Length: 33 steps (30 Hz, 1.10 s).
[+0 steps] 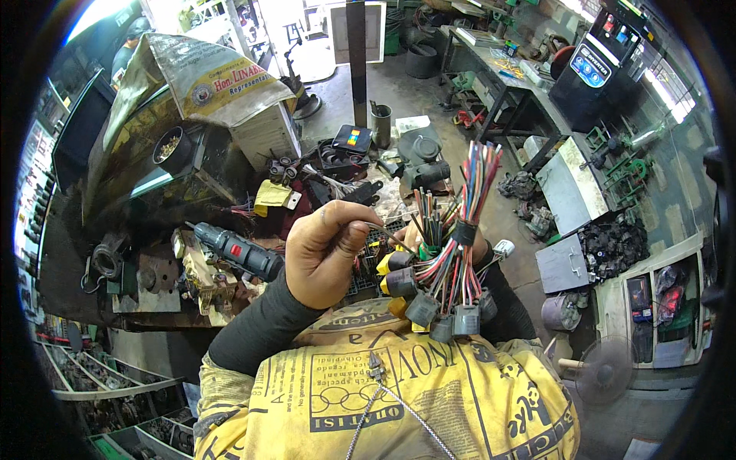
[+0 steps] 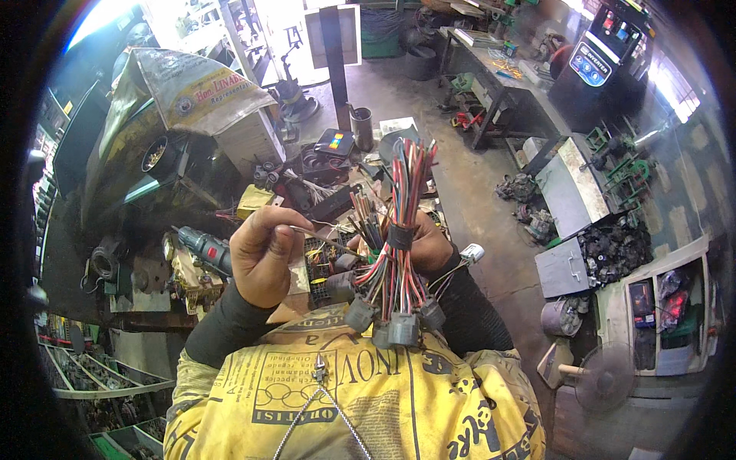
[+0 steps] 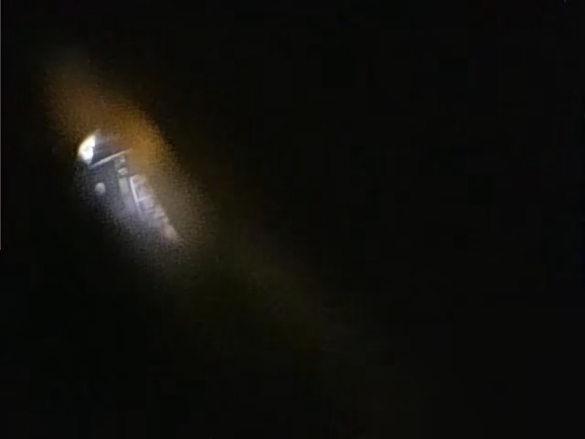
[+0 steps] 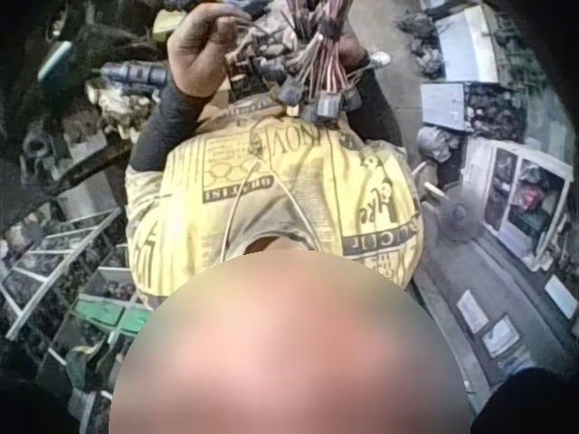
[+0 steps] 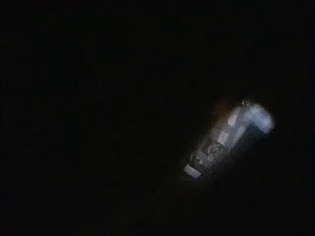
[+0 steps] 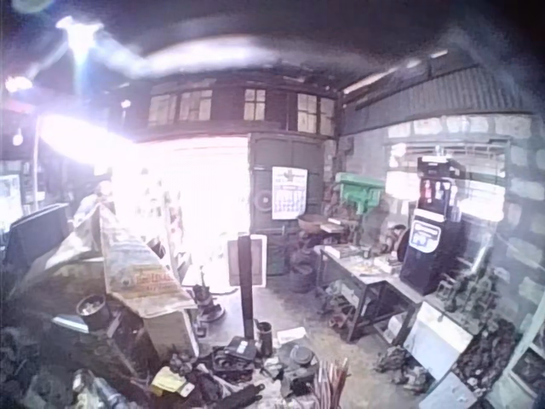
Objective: The person organizes and manipulates a bundle of multicolored wires, then handles a fuse box, removing and inspecting individual fuses. They use pliers to extract fuses from the box and examine them closely.
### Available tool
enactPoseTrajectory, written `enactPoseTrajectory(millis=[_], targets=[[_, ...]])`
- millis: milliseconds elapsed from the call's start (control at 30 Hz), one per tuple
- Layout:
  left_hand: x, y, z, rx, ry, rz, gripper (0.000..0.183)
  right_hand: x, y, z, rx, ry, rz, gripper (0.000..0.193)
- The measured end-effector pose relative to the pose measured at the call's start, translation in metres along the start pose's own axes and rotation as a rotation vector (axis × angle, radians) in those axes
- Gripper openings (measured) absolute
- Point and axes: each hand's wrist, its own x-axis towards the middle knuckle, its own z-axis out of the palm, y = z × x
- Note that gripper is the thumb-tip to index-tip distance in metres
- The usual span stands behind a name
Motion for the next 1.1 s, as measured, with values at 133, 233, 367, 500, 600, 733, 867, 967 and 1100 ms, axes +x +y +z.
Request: enactPoseTrajectory(millis=[133,233,367,500,600,733,867,967,1100], targets=[[0.011,0.024,-0.007,0.199,-0.128,0.173,0.010,0.003,-0.002,0.007,-0.008,-0.042,0.006,0.019],[0.020,0.037,-0.011,0.272,-0.230,0.287,0.011,0.005,-0.006,0.009,-0.037,-0.087,-0.012,0.020],[0.023,0.048,-0.011,0.275,-0.350,0.288,0.015,0.014,-0.016,0.015,-0.078,-0.171,-0.042,0.022],[0.023,0.056,-0.013,0.310,-0.420,0.330,0.024,0.025,-0.031,0.018,-0.167,-0.308,-0.126,0.026],[0.023,0.060,-0.014,0.302,-0.480,0.413,0.027,0.037,-0.043,0.017,-0.222,-0.447,-0.226,0.029],[0.022,0.064,-0.014,0.373,-0.531,0.618,0.025,0.055,-0.059,0.016,-0.313,-0.651,-0.460,0.030],[0.019,0.072,-0.010,0.385,-0.469,0.698,0.021,0.061,-0.075,0.020,-0.429,-0.742,-0.472,0.028],[0.021,0.076,-0.012,0.336,-0.513,0.721,0.022,0.064,-0.082,0.025,-0.443,-0.778,-0.449,0.026],[0.026,0.076,-0.019,0.382,-0.527,0.697,0.023,0.063,-0.079,0.028,-0.441,-0.739,-0.389,0.025]])
